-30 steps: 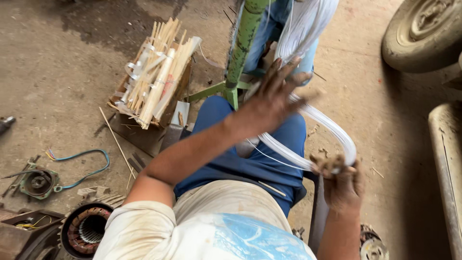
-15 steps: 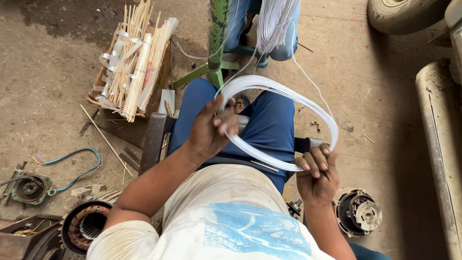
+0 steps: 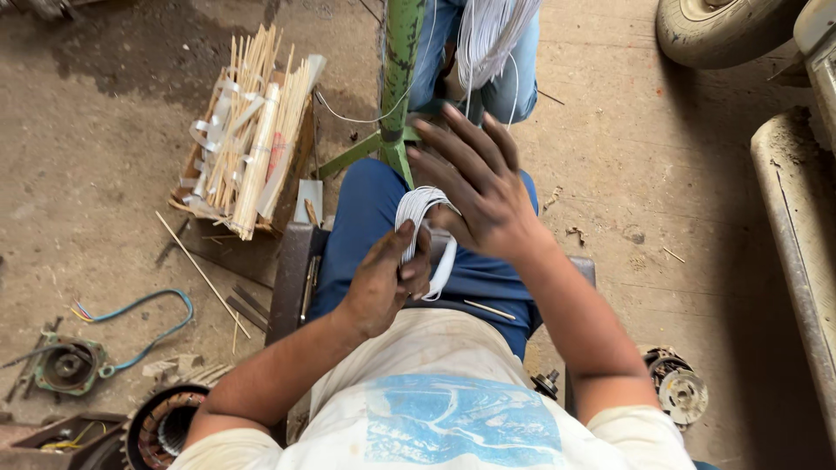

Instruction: The person winds white insulated wire onto a green manual winding machine using both hands. They repeatedly wrap the wire around the machine's arm, then remove the completed coil and set it aside. The person also uses a thin wooden stick to assist in guiding the wire during winding.

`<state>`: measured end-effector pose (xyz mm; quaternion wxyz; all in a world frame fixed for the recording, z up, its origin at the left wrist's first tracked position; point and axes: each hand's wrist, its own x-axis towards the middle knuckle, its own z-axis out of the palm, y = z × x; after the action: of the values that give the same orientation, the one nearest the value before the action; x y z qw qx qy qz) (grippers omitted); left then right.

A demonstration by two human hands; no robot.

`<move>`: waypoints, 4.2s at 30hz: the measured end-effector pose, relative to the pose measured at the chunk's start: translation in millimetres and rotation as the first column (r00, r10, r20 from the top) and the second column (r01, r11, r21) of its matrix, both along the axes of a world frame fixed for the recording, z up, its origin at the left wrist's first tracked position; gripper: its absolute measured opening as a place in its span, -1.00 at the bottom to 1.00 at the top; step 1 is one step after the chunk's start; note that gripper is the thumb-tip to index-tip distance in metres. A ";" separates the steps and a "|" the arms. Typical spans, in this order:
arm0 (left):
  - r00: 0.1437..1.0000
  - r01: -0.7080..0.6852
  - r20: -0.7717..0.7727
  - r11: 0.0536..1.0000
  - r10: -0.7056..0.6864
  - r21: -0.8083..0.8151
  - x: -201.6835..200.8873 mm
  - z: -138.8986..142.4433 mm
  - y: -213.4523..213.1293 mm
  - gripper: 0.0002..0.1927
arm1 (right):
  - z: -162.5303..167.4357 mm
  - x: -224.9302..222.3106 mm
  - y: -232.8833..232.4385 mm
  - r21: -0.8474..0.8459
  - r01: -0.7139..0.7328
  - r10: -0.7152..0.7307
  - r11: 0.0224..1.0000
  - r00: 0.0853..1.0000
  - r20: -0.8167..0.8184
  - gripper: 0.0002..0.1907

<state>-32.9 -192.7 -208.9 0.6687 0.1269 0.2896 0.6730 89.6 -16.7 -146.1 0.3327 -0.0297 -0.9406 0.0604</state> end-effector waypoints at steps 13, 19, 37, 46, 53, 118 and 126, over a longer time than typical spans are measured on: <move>0.842 0.486 -0.379 0.844 -0.383 0.227 -74.7 72.1 18.2 -0.50 | -23.7 -44.5 3.1 -0.193 0.140 -0.204 0.971 0.908 -0.366 -0.66; 0.798 0.263 -0.593 0.948 -0.110 0.179 -83.9 73.3 26.4 -0.49 | 2.4 -2.6 21.0 -0.315 0.055 -0.111 0.947 0.981 -0.162 -0.88; 0.878 0.189 -0.457 0.777 0.139 0.600 -51.4 55.6 50.7 -0.15 | -77.2 78.2 -13.8 -0.683 -0.003 -0.054 0.731 0.997 -0.062 0.22; 0.896 0.302 -0.444 0.742 -0.007 0.598 -33.6 53.4 56.8 0.02 | -76.4 87.7 -36.2 -0.286 0.398 -0.398 0.871 0.915 0.063 0.57; 0.804 0.208 -0.576 0.838 0.148 0.505 -55.3 39.7 56.8 -0.03 | -91.3 104.3 -43.3 -0.302 0.409 -0.457 0.861 0.882 -0.111 -0.23; 0.693 0.123 -0.654 0.845 0.301 0.520 -33.4 87.6 57.3 -0.26 | -133.8 44.2 -41.6 -0.257 0.034 -0.048 0.966 0.998 -0.046 -0.42; 0.700 0.075 -0.659 0.889 0.276 0.452 -27.0 73.6 55.2 -0.23 | -134.9 52.1 -34.3 -0.199 0.068 -0.098 0.978 0.985 -0.141 -0.52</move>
<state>-59.9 -137.5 -135.4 0.4193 0.5081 0.3679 0.6563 141.6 -51.0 -280.9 0.4001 -0.0966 -0.9006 0.1396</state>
